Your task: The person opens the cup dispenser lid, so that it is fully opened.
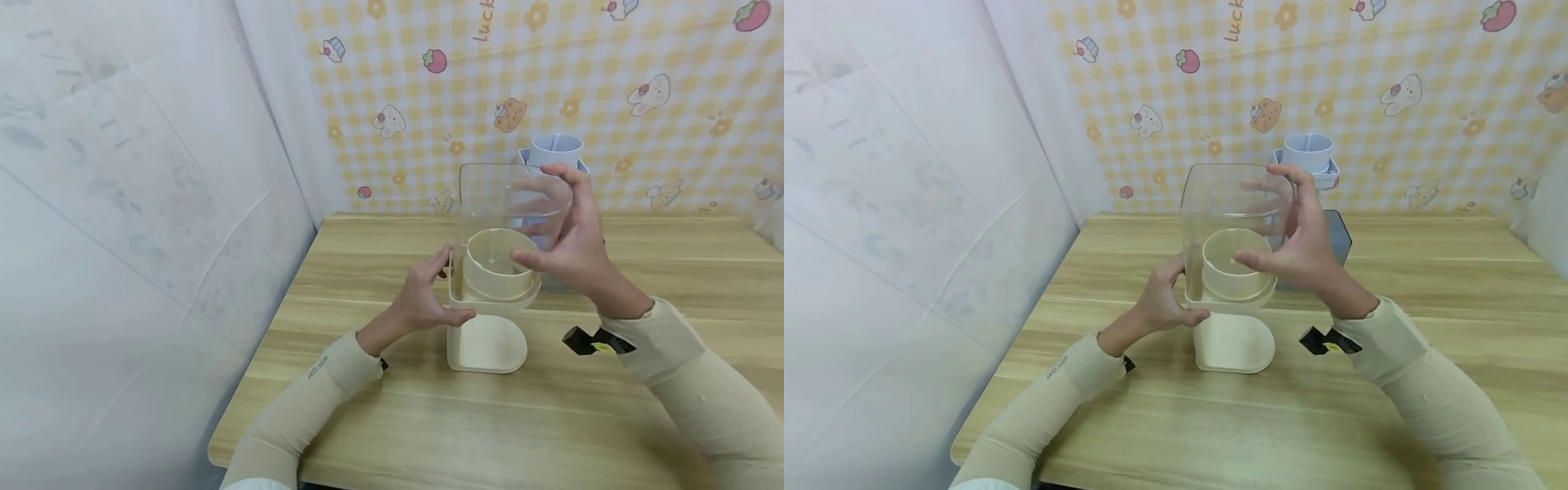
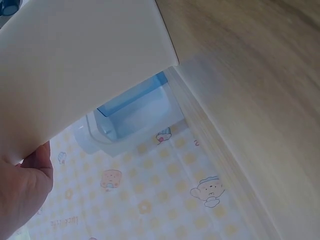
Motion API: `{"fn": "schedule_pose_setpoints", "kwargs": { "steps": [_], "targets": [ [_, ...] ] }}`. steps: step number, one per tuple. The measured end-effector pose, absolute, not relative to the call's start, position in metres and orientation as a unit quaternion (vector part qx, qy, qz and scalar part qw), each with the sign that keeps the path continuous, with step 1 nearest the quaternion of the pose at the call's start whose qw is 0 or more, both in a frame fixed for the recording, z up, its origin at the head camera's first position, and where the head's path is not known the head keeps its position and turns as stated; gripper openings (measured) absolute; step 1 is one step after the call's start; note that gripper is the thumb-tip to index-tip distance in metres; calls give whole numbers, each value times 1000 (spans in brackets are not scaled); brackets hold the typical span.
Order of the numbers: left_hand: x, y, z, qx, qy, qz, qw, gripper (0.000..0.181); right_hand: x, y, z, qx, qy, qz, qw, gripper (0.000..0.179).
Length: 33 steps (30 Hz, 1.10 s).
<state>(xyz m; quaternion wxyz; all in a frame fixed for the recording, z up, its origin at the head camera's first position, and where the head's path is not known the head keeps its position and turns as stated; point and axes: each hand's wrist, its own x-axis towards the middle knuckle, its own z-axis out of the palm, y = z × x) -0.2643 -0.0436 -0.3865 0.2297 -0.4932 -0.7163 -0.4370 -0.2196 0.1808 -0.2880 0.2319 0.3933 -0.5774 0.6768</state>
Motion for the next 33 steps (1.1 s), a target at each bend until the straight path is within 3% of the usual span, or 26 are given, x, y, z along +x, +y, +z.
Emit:
{"fn": "schedule_pose_setpoints", "kwargs": {
  "steps": [12, 26, 33],
  "targets": [
    [-261, -43, -393, -499, -716, -431, 231, 98, -223, 176, -295, 437, -541, 652, 304, 98],
    [-266, -44, -389, -505, -711, -434, 227, 94, -225, 181, -284, 390, -562, 676, 274, 86],
    [-267, -44, -387, -509, -707, -436, 225, 90, -223, 180, -281, 426, -545, 657, 299, 95]
  ]
}}
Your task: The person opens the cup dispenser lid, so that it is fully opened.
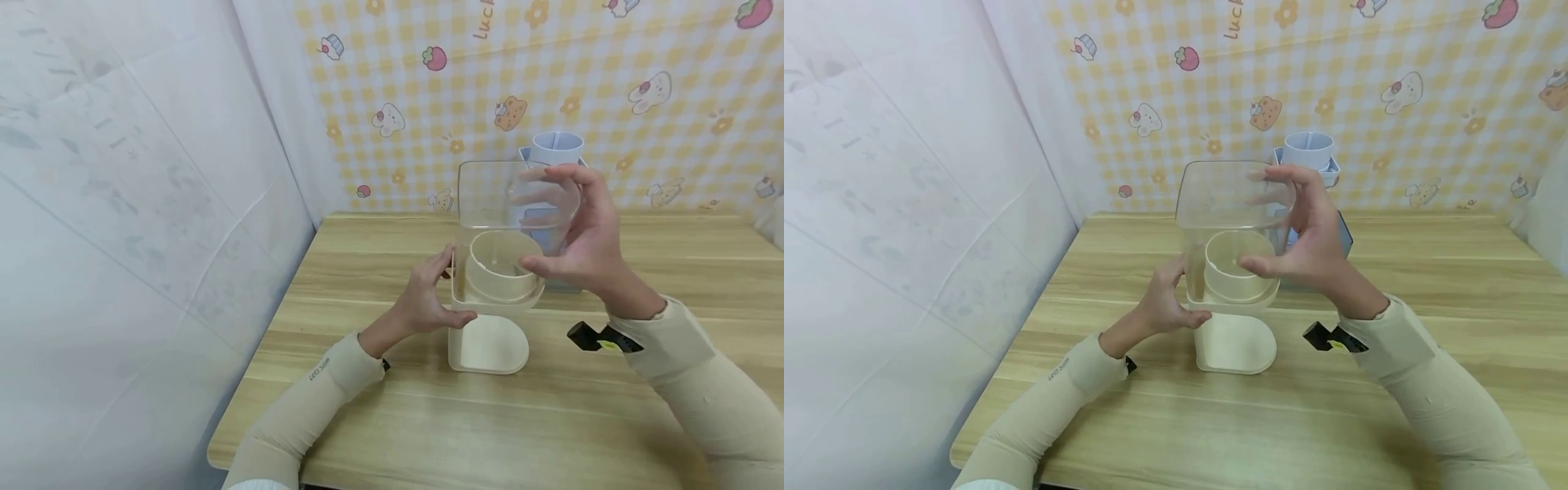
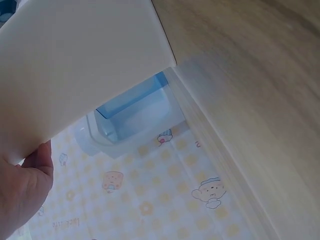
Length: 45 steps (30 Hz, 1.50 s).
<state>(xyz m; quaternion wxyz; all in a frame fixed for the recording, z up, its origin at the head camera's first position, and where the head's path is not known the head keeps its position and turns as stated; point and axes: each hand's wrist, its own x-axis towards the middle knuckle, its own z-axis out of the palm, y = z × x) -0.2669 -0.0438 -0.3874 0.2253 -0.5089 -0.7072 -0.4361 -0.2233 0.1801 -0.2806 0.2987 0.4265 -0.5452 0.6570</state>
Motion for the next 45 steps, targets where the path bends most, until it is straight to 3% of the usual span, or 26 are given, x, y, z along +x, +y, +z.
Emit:
{"fn": "schedule_pose_setpoints", "kwargs": {
  "steps": [7, 25, 37, 45],
  "targets": [
    [-267, -42, -388, -502, -713, -435, 224, 96, -215, 185, -264, 433, -425, 756, 247, 90],
    [-262, -44, -390, -486, -728, -437, 205, 98, -182, 227, -237, 453, -299, 806, 236, 103],
    [-257, -44, -391, -461, -740, -457, 179, 105, -168, 256, -255, 464, -307, 807, 198, 101],
    [-256, -45, -390, -434, -753, -470, 150, 120, -179, 266, -268, 565, -206, 782, 165, 87]
  ]
}}
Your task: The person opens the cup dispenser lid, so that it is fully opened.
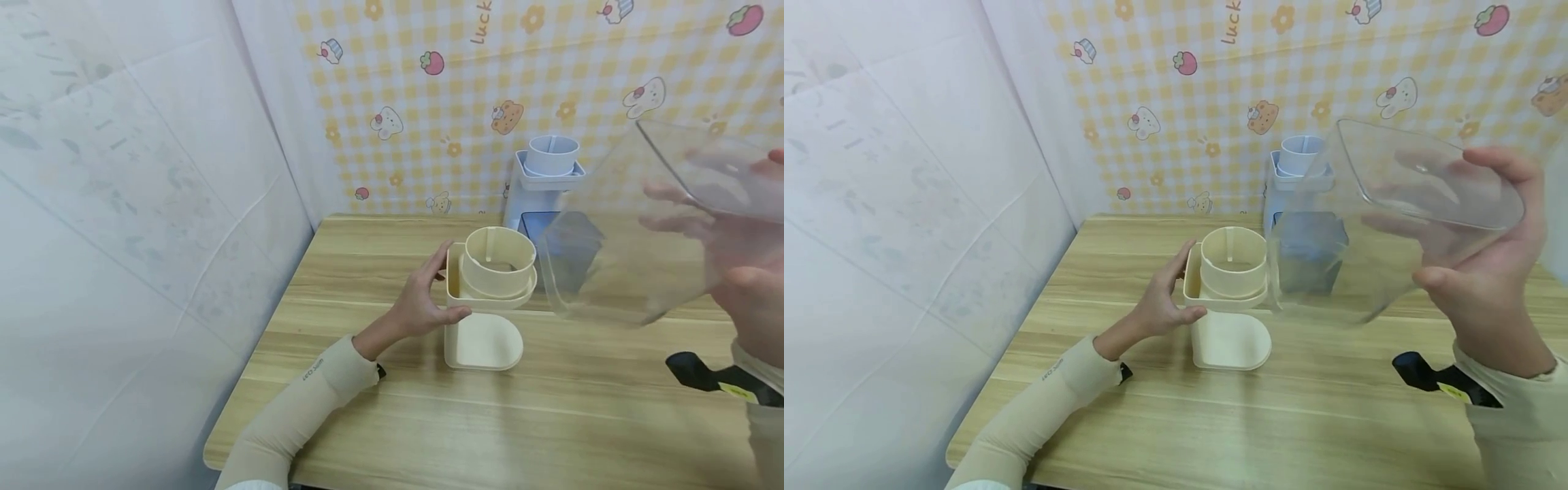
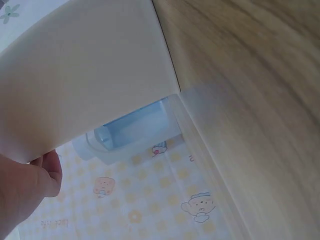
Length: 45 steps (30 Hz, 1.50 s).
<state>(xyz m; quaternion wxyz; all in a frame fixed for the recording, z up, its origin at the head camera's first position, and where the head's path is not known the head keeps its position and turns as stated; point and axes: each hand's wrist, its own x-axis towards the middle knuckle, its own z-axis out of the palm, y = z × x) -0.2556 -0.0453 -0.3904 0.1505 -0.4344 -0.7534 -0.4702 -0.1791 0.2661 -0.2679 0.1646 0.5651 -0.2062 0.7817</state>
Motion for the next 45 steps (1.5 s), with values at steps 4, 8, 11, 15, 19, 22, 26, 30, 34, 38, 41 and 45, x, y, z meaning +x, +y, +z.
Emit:
{"fn": "schedule_pose_setpoints", "kwargs": {
  "steps": [4, 8, 11, 15, 19, 22, 26, 30, 34, 38, 41, 45],
  "targets": [
    [-253, -47, -390, -414, -761, -485, 120, 122, -178, 265, -274, 586, -216, 762, 173, 83],
    [-250, -49, -388, -405, -765, -490, 101, 115, -173, 267, -281, 581, -251, 750, 192, 89],
    [-249, -51, -387, -402, -765, -491, 107, 112, -171, 269, -284, 584, -276, 735, 204, 92],
    [-249, -51, -386, -405, -761, -491, 128, 110, -169, 273, -288, 576, -304, 729, 210, 95],
    [-250, -51, -386, -414, -752, -490, 152, 108, -164, 267, -288, 573, -301, 734, 205, 93],
    [-251, -52, -387, -418, -744, -492, 171, 106, -157, 254, -283, 578, -283, 739, 197, 86],
    [-254, -53, -389, -427, -729, -498, 195, 103, -149, 243, -278, 576, -283, 742, 196, 80],
    [-259, -54, -392, -443, -704, -512, 214, 93, -143, 244, -278, 552, -308, 752, 189, 78],
    [-262, -56, -394, -443, -691, -529, 215, 83, -140, 243, -278, 546, -325, 749, 187, 77],
    [-263, -58, -394, -431, -688, -545, 210, 74, -141, 239, -278, 561, -318, 741, 186, 77],
    [-264, -60, -394, -427, -686, -552, 205, 67, -140, 239, -281, 558, -313, 748, 178, 79],
    [-265, -62, -394, -417, -686, -561, 203, 58, -138, 240, -283, 547, -328, 751, 171, 77]
  ]
}}
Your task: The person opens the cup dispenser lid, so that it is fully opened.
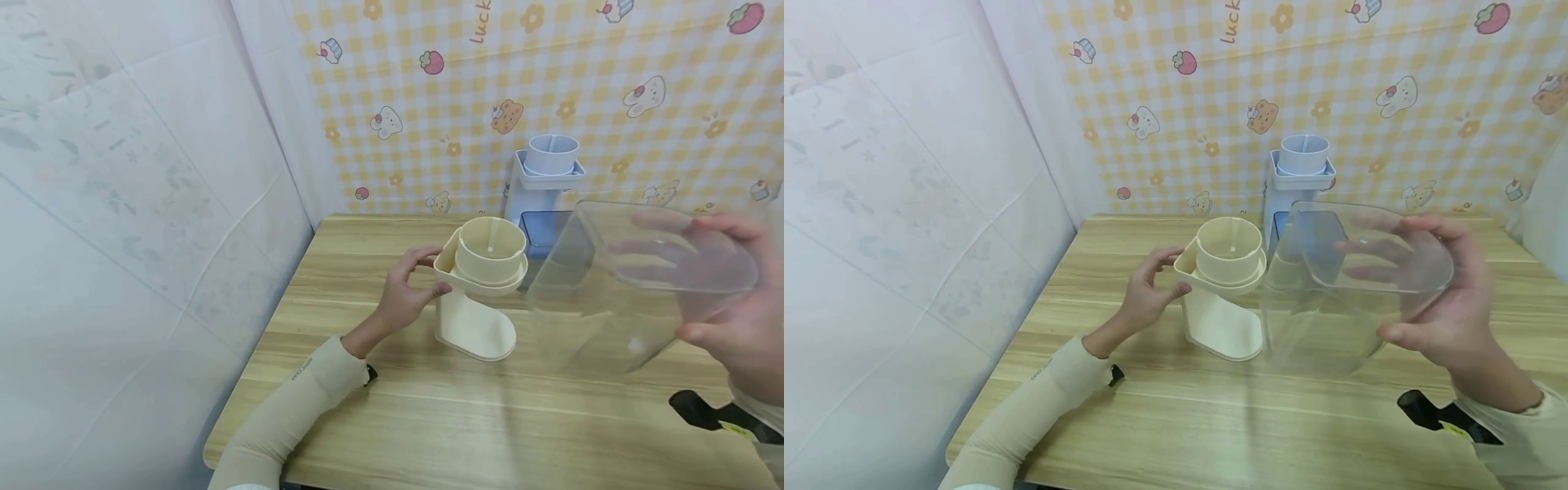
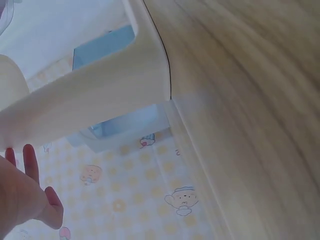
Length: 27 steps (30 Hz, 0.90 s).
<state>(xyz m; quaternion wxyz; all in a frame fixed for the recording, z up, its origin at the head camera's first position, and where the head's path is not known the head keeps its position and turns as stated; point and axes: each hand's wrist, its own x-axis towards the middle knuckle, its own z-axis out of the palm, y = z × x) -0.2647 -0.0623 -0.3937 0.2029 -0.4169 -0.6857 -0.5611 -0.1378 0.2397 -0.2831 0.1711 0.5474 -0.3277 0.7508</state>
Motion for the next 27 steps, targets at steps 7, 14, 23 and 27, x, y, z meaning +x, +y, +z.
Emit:
{"fn": "schedule_pose_setpoints", "kwargs": {
  "steps": [7, 14, 23, 27],
  "targets": [
    [-268, -65, -394, -348, -712, -571, 216, 49, -140, 237, -287, 554, -335, 743, 171, 76],
    [-268, -63, -384, -305, -709, -602, 205, 40, -144, 233, -291, 569, -346, 724, 179, 75],
    [-281, -61, -392, -252, -730, -595, 221, 37, -146, 234, -297, 559, -386, 711, 184, 74],
    [-284, -61, -390, -255, -737, -591, 205, 39, -147, 234, -299, 559, -383, 712, 182, 74]
  ]
}}
